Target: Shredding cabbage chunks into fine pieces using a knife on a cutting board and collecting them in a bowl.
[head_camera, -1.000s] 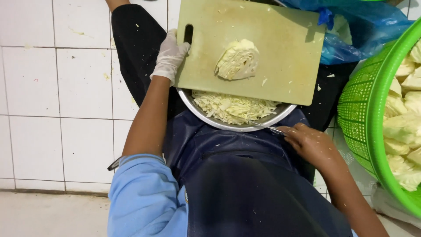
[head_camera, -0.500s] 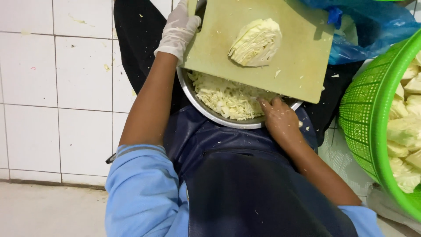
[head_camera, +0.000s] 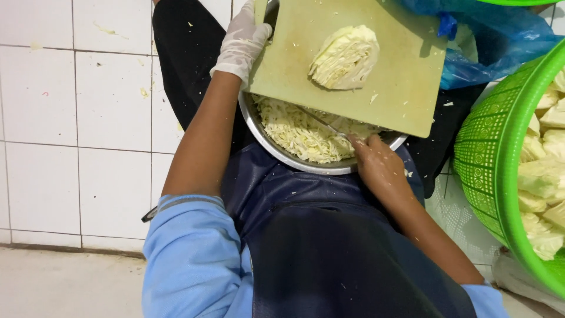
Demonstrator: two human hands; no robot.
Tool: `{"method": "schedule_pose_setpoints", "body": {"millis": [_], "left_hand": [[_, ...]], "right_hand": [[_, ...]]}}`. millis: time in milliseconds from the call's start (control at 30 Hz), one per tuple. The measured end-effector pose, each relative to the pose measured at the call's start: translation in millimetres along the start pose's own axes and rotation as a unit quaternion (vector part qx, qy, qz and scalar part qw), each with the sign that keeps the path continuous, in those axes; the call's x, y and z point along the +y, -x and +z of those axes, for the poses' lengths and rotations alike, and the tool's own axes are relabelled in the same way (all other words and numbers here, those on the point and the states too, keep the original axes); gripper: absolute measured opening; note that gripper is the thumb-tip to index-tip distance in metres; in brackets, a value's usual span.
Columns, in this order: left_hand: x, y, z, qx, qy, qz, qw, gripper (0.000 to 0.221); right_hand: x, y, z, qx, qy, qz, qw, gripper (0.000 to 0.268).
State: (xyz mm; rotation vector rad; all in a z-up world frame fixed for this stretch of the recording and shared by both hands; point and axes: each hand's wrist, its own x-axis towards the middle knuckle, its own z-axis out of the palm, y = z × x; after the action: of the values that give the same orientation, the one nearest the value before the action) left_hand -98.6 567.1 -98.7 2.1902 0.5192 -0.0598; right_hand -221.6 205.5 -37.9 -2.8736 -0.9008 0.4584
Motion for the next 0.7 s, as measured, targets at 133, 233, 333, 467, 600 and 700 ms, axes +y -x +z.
{"method": "schedule_pose_setpoints", "body": {"millis": [133, 233, 333, 467, 600, 700], "left_hand": [[40, 40, -19, -0.015, 0.013, -0.002, 1.0, 0.038], [68, 73, -31, -0.032, 0.033, -0.08, 0.996, 0.065], [41, 73, -23, -0.044, 0.005, -0.12, 0.992, 0.058], [-34, 41, 2, -0.023, -0.067, -0.064, 0.995, 0.049], [-55, 46, 11, 0.015, -0.097, -0.093, 0.991, 0.053], [-33, 62, 3, 0.007, -0.115, -0.097, 0.989, 0.054]], "right_hand": [[10, 18, -22, -0.073, 0.005, 0.043, 0.996, 0.043], [23, 32, -31, -0.092, -0.036, 0.044, 0.994, 0.041], [33, 42, -38, -0.116, -0.045, 0.018, 0.992, 0.051], [36, 46, -58, -0.101, -0.179, 0.036, 0.978, 0.038], [59, 33, -47, -0.082, -0.291, 0.018, 0.953, 0.04], [71, 18, -33, 0.012, -0.348, 0.032, 0.937, 0.032]]}}
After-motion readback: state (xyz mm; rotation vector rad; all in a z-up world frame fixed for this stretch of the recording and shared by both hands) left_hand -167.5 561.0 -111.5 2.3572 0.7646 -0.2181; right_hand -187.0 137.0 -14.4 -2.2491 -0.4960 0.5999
